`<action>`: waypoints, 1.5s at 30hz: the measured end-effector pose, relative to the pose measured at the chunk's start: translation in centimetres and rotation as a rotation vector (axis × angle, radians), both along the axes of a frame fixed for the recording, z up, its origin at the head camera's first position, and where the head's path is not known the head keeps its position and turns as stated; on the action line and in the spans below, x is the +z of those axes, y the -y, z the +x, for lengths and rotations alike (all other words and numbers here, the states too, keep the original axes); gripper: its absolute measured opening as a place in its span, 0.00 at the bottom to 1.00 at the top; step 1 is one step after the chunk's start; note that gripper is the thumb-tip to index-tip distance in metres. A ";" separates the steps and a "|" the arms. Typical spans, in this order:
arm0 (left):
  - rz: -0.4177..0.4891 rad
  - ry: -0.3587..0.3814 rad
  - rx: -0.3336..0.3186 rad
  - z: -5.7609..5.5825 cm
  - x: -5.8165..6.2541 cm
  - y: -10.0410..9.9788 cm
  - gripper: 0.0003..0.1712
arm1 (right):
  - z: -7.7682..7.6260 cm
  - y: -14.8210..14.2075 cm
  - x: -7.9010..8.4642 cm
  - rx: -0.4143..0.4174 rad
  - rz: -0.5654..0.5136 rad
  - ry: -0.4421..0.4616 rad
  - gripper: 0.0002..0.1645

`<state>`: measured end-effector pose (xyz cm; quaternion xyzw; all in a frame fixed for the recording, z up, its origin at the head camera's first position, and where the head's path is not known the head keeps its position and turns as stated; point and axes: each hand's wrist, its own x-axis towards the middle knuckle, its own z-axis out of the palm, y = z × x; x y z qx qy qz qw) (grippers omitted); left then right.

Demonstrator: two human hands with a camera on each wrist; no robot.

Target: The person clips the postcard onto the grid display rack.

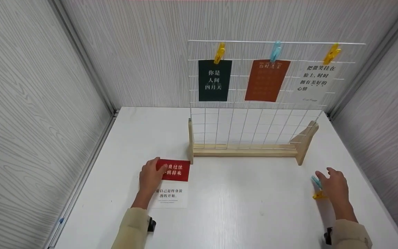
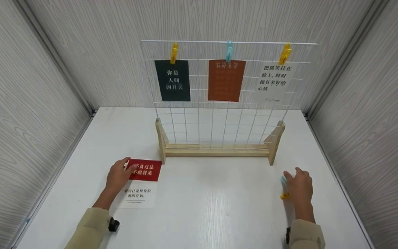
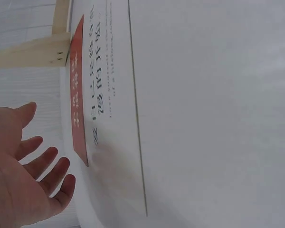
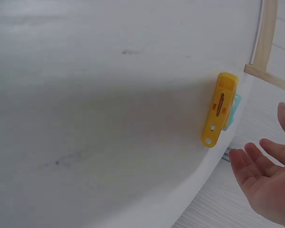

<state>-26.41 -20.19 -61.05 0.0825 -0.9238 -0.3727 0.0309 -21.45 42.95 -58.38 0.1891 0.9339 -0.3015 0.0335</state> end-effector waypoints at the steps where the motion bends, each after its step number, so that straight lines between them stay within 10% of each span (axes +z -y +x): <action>1: -0.006 0.007 0.002 -0.2 -0.1 0.2 0.34 | -0.1 -0.1 0.0 -0.003 0.001 0.024 0.46; 15: -0.037 0.078 0.008 -2.5 -0.8 1.4 0.37 | -1.5 -0.5 -0.8 0.047 0.004 0.203 0.50; 31: -0.166 0.066 -0.087 -3.4 -1.8 1.7 0.33 | -2.0 -0.1 -1.2 0.118 0.130 0.141 0.45; 45: 0.142 0.086 -0.063 -3.5 -1.3 2.3 0.23 | -2.4 -0.1 -1.7 0.148 0.171 0.104 0.36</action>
